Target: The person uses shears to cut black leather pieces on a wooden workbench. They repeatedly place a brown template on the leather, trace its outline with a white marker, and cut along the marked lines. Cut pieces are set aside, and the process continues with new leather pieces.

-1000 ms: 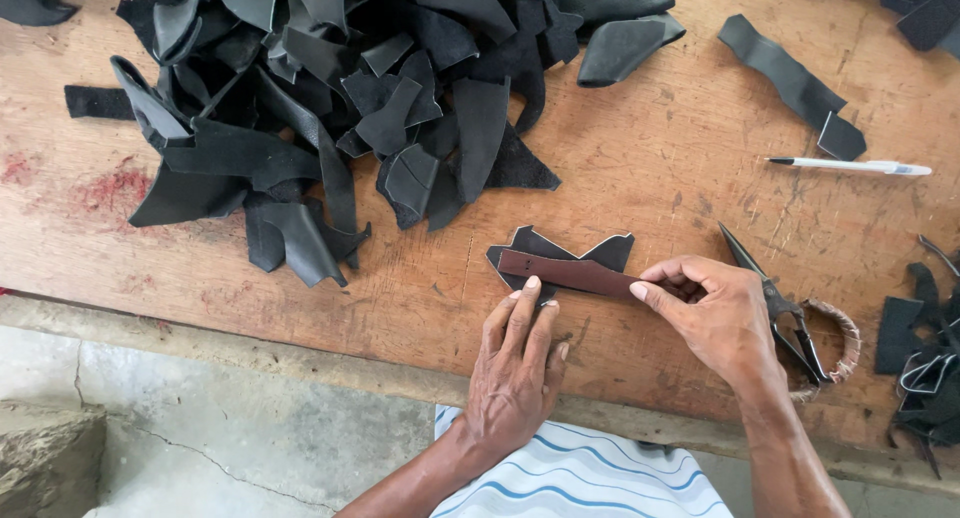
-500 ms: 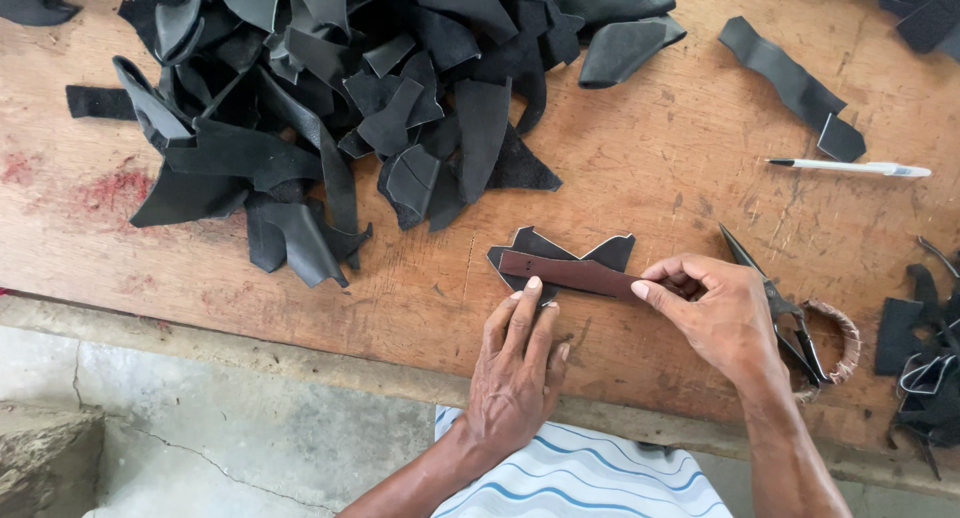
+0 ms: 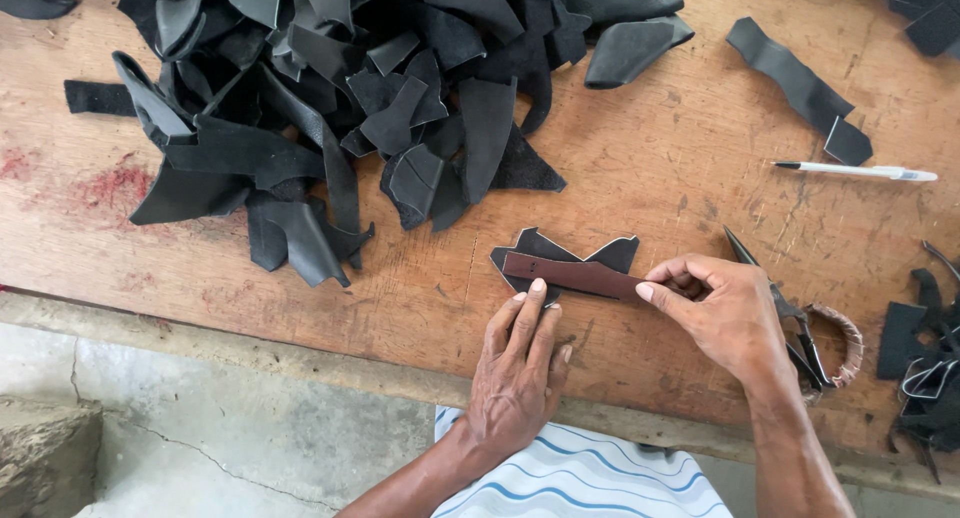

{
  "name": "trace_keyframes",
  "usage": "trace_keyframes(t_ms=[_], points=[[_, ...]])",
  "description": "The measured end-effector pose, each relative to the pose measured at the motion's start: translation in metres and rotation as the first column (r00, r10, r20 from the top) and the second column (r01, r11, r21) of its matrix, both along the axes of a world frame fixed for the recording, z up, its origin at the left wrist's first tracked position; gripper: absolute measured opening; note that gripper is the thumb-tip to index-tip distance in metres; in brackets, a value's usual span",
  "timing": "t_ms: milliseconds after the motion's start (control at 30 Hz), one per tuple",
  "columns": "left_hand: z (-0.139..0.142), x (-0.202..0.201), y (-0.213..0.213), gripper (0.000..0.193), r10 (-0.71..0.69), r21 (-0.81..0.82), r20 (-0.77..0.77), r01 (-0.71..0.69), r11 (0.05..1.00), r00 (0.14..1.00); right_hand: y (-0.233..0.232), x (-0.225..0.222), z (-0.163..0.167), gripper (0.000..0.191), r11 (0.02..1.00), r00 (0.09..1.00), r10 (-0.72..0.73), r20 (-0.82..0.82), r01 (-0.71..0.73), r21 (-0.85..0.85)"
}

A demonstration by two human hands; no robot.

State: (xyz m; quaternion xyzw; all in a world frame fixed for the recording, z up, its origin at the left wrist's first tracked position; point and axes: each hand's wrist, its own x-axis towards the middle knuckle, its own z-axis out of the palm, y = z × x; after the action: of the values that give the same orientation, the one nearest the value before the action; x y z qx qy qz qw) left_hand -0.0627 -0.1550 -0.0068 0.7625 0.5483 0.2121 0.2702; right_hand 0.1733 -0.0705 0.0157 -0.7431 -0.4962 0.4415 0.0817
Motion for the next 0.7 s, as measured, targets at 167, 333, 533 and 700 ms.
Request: trace_keyframes(t_ms=[167,333,533,700], points=[[0.001,0.001,0.001,0.048,-0.002,-0.013,-0.019,0.002,1.0,1.0,0.002,-0.001,0.002,0.017,0.999,1.0,-0.011,0.005,0.011,-0.03],[0.01,0.0,0.009,0.066,-0.014,-0.023,0.022,0.014,1.0,1.0,0.003,-0.004,0.005,0.018,1.0,1.0,-0.001,0.029,0.001,-0.026],[0.018,0.0,0.03,0.057,-0.059,0.076,-0.077,0.065,0.995,0.995,0.005,-0.004,0.01,0.018,0.995,0.997,0.078,0.014,-0.079,0.058],[0.018,0.001,0.055,0.025,-0.071,0.127,-0.128,0.088,0.988,0.989,0.0,0.015,0.036,0.015,0.83,0.989,0.129,0.067,-0.145,0.539]])
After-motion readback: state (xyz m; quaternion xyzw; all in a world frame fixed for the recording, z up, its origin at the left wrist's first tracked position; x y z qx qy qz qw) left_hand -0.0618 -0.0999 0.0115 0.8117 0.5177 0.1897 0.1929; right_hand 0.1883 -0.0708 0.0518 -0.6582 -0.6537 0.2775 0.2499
